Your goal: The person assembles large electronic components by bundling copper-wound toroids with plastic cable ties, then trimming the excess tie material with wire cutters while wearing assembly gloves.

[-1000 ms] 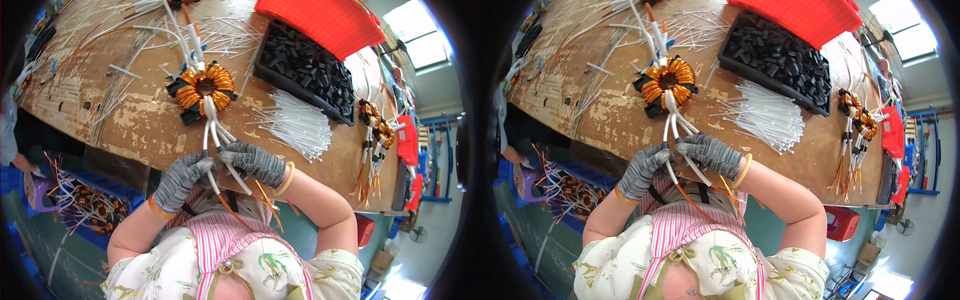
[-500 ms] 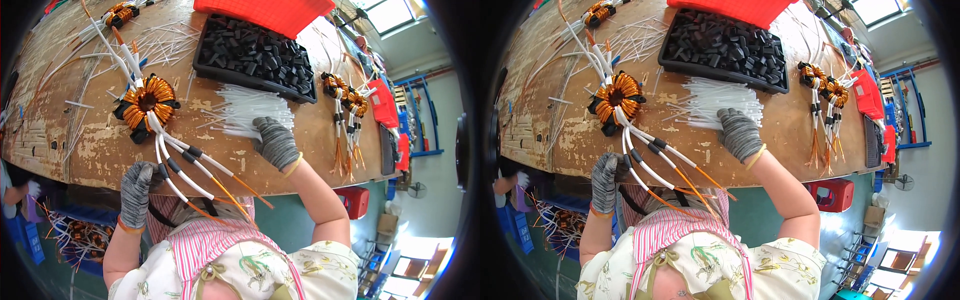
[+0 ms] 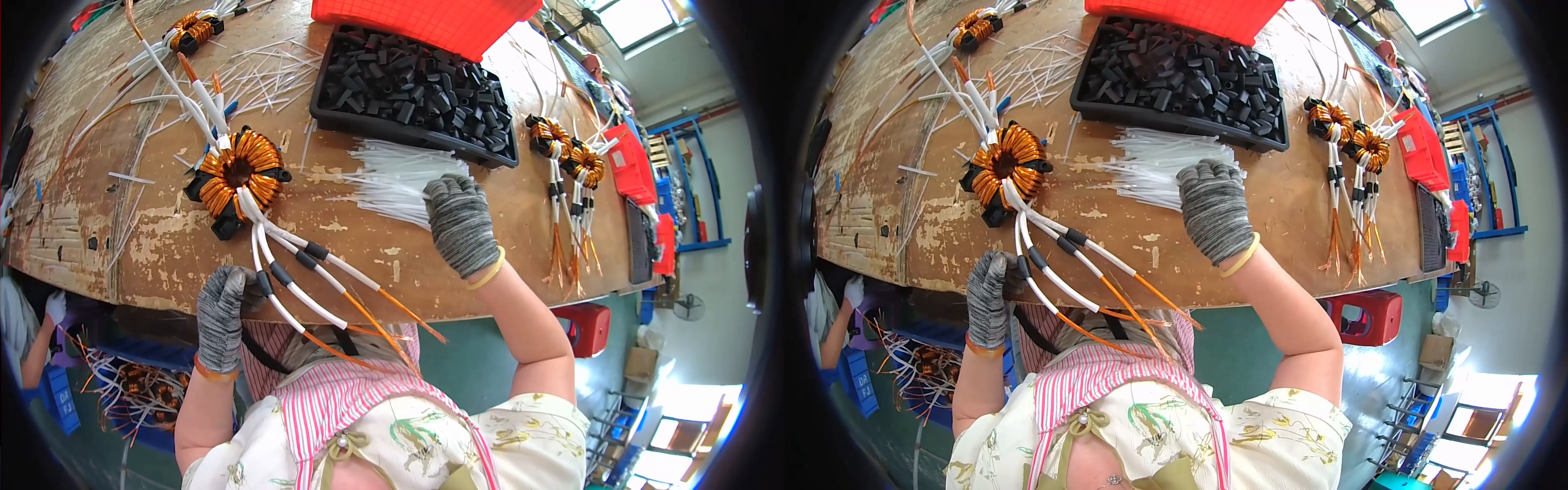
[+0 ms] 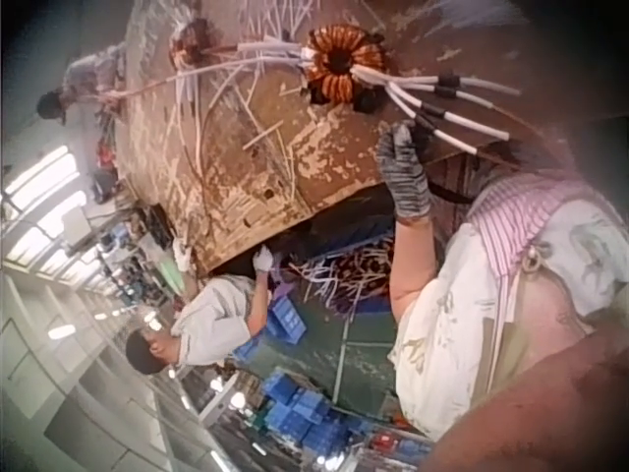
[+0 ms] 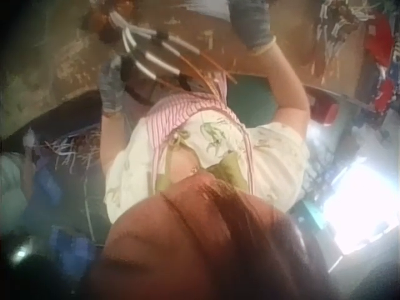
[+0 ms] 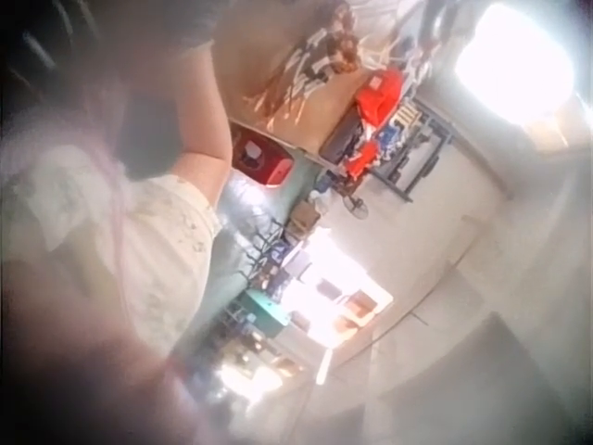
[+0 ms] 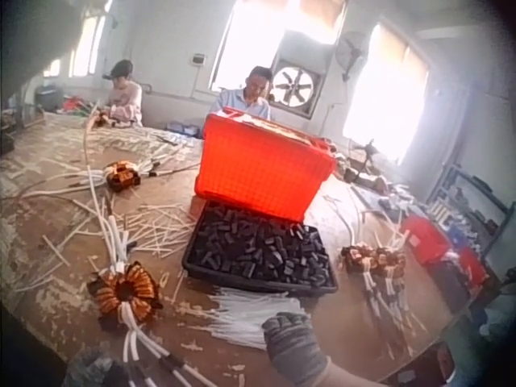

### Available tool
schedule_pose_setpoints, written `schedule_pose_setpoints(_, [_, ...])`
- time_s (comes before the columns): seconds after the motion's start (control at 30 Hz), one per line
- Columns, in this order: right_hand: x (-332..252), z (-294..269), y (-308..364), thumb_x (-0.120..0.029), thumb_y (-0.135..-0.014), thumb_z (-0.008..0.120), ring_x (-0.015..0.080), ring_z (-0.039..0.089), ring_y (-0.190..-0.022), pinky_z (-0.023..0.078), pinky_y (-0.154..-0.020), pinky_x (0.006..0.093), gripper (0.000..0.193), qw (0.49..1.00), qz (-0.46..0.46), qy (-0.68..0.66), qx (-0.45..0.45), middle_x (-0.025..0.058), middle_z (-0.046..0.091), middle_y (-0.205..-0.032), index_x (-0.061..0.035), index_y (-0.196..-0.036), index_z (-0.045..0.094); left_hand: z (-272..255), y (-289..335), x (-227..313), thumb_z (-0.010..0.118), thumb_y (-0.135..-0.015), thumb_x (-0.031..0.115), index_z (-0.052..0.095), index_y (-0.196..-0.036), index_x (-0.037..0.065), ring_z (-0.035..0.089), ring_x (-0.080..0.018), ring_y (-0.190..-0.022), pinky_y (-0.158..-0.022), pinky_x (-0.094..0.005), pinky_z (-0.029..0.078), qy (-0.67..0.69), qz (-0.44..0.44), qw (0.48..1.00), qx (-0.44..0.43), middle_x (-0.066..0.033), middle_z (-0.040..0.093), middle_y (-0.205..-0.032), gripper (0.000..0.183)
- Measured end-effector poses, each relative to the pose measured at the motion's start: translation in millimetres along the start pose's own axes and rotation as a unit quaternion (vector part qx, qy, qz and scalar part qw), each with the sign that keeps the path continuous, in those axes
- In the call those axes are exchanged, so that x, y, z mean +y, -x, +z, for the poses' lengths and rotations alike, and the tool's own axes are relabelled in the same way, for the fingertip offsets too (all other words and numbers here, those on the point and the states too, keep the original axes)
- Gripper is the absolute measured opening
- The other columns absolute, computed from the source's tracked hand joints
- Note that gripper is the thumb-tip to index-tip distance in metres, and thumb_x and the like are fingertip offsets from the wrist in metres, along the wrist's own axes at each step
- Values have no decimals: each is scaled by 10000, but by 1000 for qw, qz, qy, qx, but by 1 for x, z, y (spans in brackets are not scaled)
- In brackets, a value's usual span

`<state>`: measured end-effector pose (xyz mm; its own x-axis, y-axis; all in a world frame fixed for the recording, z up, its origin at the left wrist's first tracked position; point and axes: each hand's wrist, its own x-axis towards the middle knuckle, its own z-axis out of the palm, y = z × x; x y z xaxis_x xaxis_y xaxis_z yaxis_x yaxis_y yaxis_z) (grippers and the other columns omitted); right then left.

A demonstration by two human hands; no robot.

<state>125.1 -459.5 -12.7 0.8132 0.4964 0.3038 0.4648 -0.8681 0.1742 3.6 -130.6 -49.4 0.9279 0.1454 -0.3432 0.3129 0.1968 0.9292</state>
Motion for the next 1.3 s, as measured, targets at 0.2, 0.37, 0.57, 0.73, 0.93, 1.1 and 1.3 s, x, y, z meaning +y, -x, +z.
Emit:
schedule_pose_setpoints(0.2, [-1, -15, 14, -77, -897, 556, 161, 525, -696, 445, -651, 286, 141, 756, 244, -606, -50, 65, 571, -803, -6, -1017, 548, -4, 3, 1, 540, -941, 288, 618, -914, 52, 578, -101, -673, -643, -250, 476, 25, 6, 1000, 9, -30, 637, -767, 250])
schedule_pose_setpoints(0.37, [-4, -7, 33, -99, -941, 521, 86, 467, -708, 424, -637, 238, 182, 623, 232, -735, -134, 0, 554, -837, -8, -1097, 545, 3, 9, 8, 587, -901, 159, 622, -945, 38, 593, -140, -727, -681, -270, 483, -140, 262, 950, 100, -62, 638, -827, 134])
schedule_pose_setpoints(0.57, [-19, -25, 27, -106, -943, 518, 105, 485, -747, 435, -681, 249, 187, 703, 128, -666, -212, 25, 554, -861, -7, -1100, 544, 52, -2, 85, 623, -844, 153, 542, -1231, 120, 507, -261, -1100, -927, -397, 404, -479, 580, 656, 65, -99, 503, -1263, 396])
schedule_pose_setpoints(0.73, [-30, -34, 26, -82, -926, 527, 150, 545, -828, 459, -746, 298, 174, 726, 44, -654, -209, 78, 592, -929, -10, -1084, 535, 76, -25, 102, 564, -803, 207, 535, -1243, 136, 527, -213, -1041, -858, -385, 409, -603, 620, 503, 1, -91, 530, -1213, 447])
schedule_pose_setpoints(0.93, [-20, -29, 43, -103, -933, 527, 149, 543, -780, 458, -721, 287, 172, 743, 137, -638, -146, 65, 602, -905, -18, -1081, 546, 56, -41, 94, 523, -791, 155, 582, -872, 93, 550, -226, -709, -684, -402, 397, -654, 515, 553, -28, -53, 536, -718, 118])
schedule_pose_setpoints(1.1, [-15, 7, 69, -171, -956, 480, 144, 528, -782, 431, -738, 285, 180, 646, 159, -737, 122, 75, 597, -904, -46, -1060, 556, 19, -35, 81, 611, -877, 99, 637, -926, 27, 603, -219, -742, -682, -328, 472, -436, 397, 807, 8, -90, 641, -827, 91])
schedule_pose_setpoints(1.3, [-17, 19, 68, -149, -954, 460, 158, 561, -863, 424, -859, 325, 177, 698, 162, -693, 86, 87, 610, -937, -55, -1086, 530, 27, -21, 63, 525, -944, 145, 627, -938, 15, 561, -116, -749, -678, -262, 467, -189, 281, 940, -28, -28, 606, -790, 166])
